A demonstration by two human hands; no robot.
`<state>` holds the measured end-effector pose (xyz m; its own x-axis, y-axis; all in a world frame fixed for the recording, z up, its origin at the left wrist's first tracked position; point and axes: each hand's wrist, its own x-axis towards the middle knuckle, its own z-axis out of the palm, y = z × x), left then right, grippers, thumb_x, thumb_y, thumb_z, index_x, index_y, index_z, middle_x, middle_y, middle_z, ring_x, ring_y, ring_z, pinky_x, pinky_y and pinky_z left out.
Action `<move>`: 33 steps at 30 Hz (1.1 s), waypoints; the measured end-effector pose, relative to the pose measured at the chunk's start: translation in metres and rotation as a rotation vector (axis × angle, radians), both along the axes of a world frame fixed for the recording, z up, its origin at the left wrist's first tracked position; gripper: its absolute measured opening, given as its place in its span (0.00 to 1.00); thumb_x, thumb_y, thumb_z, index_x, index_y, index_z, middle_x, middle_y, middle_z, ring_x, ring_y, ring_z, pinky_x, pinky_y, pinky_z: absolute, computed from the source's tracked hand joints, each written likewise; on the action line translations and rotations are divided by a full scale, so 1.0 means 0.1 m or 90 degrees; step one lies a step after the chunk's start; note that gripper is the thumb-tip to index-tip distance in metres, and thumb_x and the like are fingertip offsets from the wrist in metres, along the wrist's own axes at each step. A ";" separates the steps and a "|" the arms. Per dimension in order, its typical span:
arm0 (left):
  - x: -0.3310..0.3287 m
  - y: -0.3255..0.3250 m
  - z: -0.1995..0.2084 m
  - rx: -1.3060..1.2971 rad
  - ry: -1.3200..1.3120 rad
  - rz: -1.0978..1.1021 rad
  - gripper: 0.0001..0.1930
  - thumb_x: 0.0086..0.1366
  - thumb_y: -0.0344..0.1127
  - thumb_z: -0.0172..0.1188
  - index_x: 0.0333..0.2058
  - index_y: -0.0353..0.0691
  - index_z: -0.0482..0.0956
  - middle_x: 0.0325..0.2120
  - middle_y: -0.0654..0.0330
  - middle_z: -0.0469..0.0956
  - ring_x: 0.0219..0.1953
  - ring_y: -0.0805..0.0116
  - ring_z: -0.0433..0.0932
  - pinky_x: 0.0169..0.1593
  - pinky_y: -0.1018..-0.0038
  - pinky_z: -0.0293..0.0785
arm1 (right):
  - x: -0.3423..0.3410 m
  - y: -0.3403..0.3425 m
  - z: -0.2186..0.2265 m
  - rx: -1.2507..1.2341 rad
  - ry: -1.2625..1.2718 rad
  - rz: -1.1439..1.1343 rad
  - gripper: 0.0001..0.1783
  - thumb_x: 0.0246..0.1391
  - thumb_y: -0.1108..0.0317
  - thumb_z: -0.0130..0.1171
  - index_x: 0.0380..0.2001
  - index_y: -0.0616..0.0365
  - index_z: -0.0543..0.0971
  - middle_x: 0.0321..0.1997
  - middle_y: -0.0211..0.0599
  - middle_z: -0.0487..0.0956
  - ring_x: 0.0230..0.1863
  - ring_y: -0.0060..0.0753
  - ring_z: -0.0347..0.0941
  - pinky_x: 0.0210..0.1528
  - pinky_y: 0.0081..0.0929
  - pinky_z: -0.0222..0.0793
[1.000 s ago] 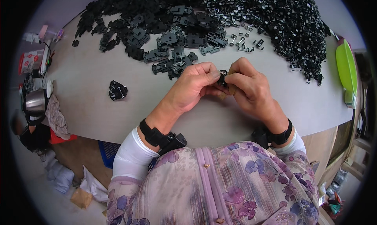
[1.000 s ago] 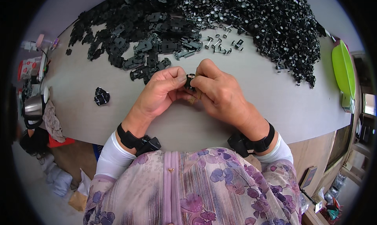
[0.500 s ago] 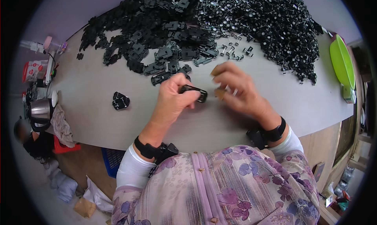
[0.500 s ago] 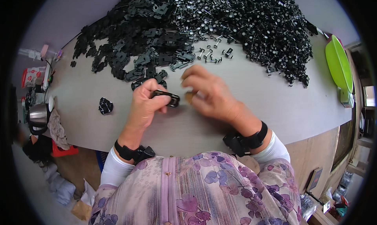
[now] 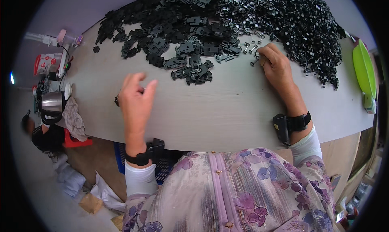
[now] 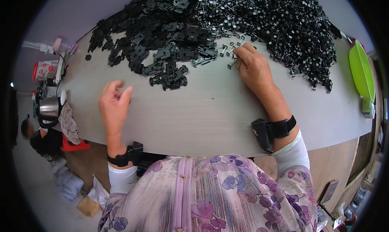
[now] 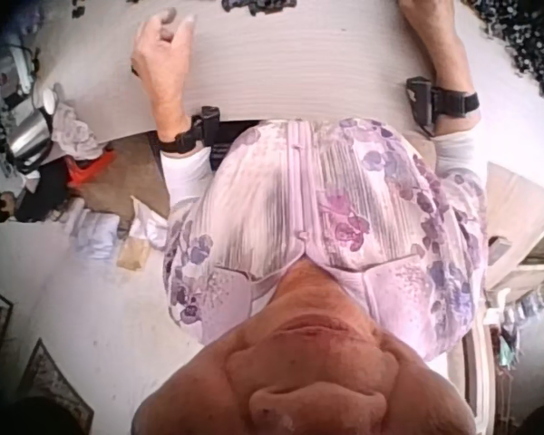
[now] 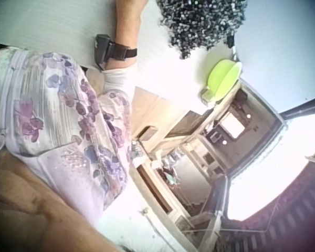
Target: Assembling small black plastic components by hand at a workstation.
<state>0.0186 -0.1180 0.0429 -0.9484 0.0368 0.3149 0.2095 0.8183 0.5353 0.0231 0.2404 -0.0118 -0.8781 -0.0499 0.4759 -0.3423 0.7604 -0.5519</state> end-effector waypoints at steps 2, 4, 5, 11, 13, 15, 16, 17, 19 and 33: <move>-0.05 0.40 0.01 0.035 -0.039 -0.187 0.11 0.53 0.30 0.67 0.35 0.35 0.78 0.29 0.56 0.76 0.28 0.61 0.73 0.34 0.67 0.71 | 0.01 0.03 -0.02 -0.014 -0.012 0.009 0.11 0.45 0.83 0.54 0.34 0.61 0.77 0.33 0.41 0.75 0.31 0.47 0.74 0.33 0.33 0.69; -0.15 0.65 -0.18 -0.027 0.076 -0.308 0.10 0.52 0.29 0.67 0.33 0.36 0.78 0.29 0.56 0.74 0.33 0.58 0.75 0.37 0.64 0.73 | 0.04 -0.02 0.04 -0.033 -0.035 0.002 0.10 0.45 0.82 0.55 0.34 0.62 0.77 0.33 0.40 0.75 0.30 0.45 0.74 0.33 0.32 0.69; -0.16 0.76 -0.20 -0.021 0.078 -0.311 0.10 0.52 0.29 0.67 0.33 0.36 0.78 0.29 0.56 0.74 0.33 0.58 0.75 0.37 0.64 0.73 | 0.08 -0.03 0.06 -0.056 -0.063 -0.012 0.10 0.45 0.81 0.56 0.34 0.62 0.77 0.33 0.40 0.75 0.30 0.43 0.74 0.32 0.31 0.68; -0.31 0.97 -0.32 -0.066 -0.009 -0.285 0.07 0.51 0.26 0.67 0.28 0.36 0.78 0.28 0.58 0.71 0.34 0.57 0.75 0.36 0.64 0.73 | 0.12 -0.15 0.07 0.006 -0.111 0.003 0.15 0.44 0.74 0.62 0.38 0.61 0.77 0.38 0.39 0.74 0.34 0.44 0.74 0.36 0.35 0.70; -0.31 0.98 -0.38 -0.021 0.020 -0.307 0.06 0.51 0.24 0.66 0.29 0.36 0.78 0.29 0.58 0.72 0.32 0.59 0.75 0.36 0.67 0.73 | 0.11 -0.17 0.03 0.061 -0.085 0.031 0.13 0.43 0.74 0.62 0.36 0.61 0.77 0.38 0.40 0.74 0.36 0.46 0.74 0.38 0.37 0.71; -0.31 0.97 -0.40 0.021 0.049 -0.319 0.06 0.50 0.23 0.65 0.29 0.36 0.79 0.29 0.58 0.73 0.31 0.60 0.76 0.35 0.70 0.72 | 0.12 -0.18 0.06 0.045 -0.097 0.043 0.13 0.42 0.74 0.61 0.35 0.61 0.77 0.38 0.40 0.74 0.36 0.46 0.73 0.38 0.37 0.71; -0.31 0.96 -0.40 0.077 0.034 -0.330 0.06 0.51 0.22 0.64 0.29 0.35 0.79 0.29 0.59 0.74 0.29 0.64 0.75 0.34 0.73 0.71 | 0.14 -0.19 0.08 0.031 -0.109 0.054 0.12 0.42 0.75 0.61 0.34 0.61 0.77 0.38 0.40 0.74 0.37 0.46 0.73 0.38 0.37 0.71; -0.30 0.95 -0.39 0.134 0.021 -0.339 0.05 0.51 0.22 0.63 0.29 0.34 0.78 0.29 0.60 0.74 0.27 0.68 0.74 0.33 0.75 0.71 | 0.16 -0.20 0.12 0.029 -0.110 0.060 0.12 0.42 0.75 0.61 0.34 0.61 0.77 0.38 0.40 0.74 0.37 0.46 0.73 0.38 0.37 0.71; -0.31 0.92 -0.32 0.216 -0.016 -0.280 0.05 0.51 0.23 0.64 0.27 0.34 0.77 0.28 0.59 0.74 0.27 0.64 0.74 0.33 0.72 0.71 | 0.19 -0.22 0.20 0.042 -0.142 0.065 0.09 0.42 0.76 0.60 0.30 0.62 0.77 0.38 0.40 0.74 0.36 0.46 0.73 0.38 0.36 0.71; -0.46 0.76 -0.43 0.056 0.024 -0.156 0.13 0.48 0.29 0.67 0.33 0.33 0.77 0.28 0.58 0.78 0.28 0.64 0.76 0.35 0.72 0.73 | 0.17 -0.25 0.15 0.033 -0.100 0.088 0.06 0.41 0.76 0.60 0.26 0.63 0.76 0.36 0.40 0.74 0.31 0.46 0.74 0.34 0.36 0.70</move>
